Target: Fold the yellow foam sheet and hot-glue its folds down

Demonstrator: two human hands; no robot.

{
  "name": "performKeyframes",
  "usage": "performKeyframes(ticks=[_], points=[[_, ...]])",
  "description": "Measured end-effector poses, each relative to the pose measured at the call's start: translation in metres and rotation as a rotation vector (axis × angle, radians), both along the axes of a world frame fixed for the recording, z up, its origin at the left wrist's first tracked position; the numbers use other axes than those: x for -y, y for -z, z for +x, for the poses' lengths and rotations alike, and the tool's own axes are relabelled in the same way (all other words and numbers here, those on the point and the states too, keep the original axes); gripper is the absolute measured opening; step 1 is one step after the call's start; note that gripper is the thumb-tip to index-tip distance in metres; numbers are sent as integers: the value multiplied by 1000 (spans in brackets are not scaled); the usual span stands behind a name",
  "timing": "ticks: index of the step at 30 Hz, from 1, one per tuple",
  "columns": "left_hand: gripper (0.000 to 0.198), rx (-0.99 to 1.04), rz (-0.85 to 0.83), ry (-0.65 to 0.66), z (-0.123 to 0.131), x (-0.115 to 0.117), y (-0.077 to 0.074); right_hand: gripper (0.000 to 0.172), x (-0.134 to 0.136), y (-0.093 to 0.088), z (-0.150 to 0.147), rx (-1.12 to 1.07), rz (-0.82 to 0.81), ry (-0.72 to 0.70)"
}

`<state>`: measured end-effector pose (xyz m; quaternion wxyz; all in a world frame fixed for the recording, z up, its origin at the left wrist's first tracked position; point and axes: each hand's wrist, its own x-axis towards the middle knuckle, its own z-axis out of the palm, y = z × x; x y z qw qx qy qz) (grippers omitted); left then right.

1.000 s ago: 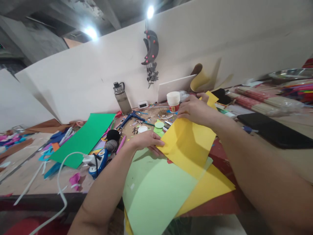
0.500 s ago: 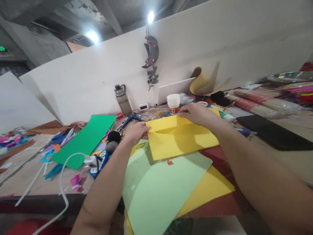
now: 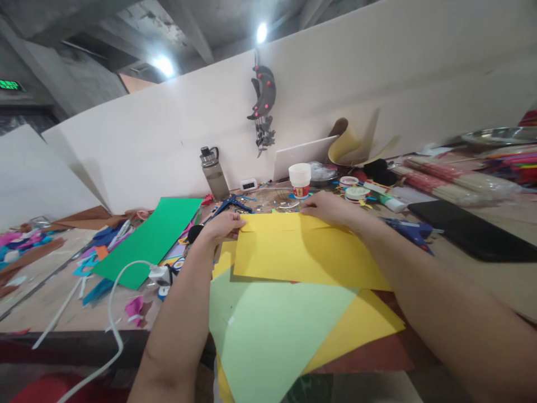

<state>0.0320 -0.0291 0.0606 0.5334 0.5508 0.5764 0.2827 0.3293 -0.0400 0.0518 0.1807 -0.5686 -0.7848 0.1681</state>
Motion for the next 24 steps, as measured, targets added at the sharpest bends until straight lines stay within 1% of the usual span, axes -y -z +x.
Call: performKeyframes(ticks=[3,7,10,11,13,15,17,19,21,24], points=[[35,-94,17,91,-4,1,-2,24,-2,3,0,-18,-4,-18],[43,-242,156,201,-4,6,-9,21,5,-1,-7,-57,9,-99],[37,-383,310,327,-1,8,-9,18,14,-6,-19,-67,27,-131],[34,-409,338,378,1,8,-8,18,17,-7,-22,-60,39,-132],[30,-429,340,473,3,8,-5,19,20,-7,-27,-31,67,-134],[28,-434,317,537,5,6,-1,19,19,-6,-27,-12,86,-128],[25,-436,320,538,5,3,3,22,16,-6,-19,4,77,-113],[24,-450,334,501,3,1,6,25,11,-8,-7,17,55,-68],[23,-478,324,467,0,-1,7,25,7,-11,6,22,41,12],[23,-483,269,461,-5,-4,9,22,2,-13,20,11,30,138]])
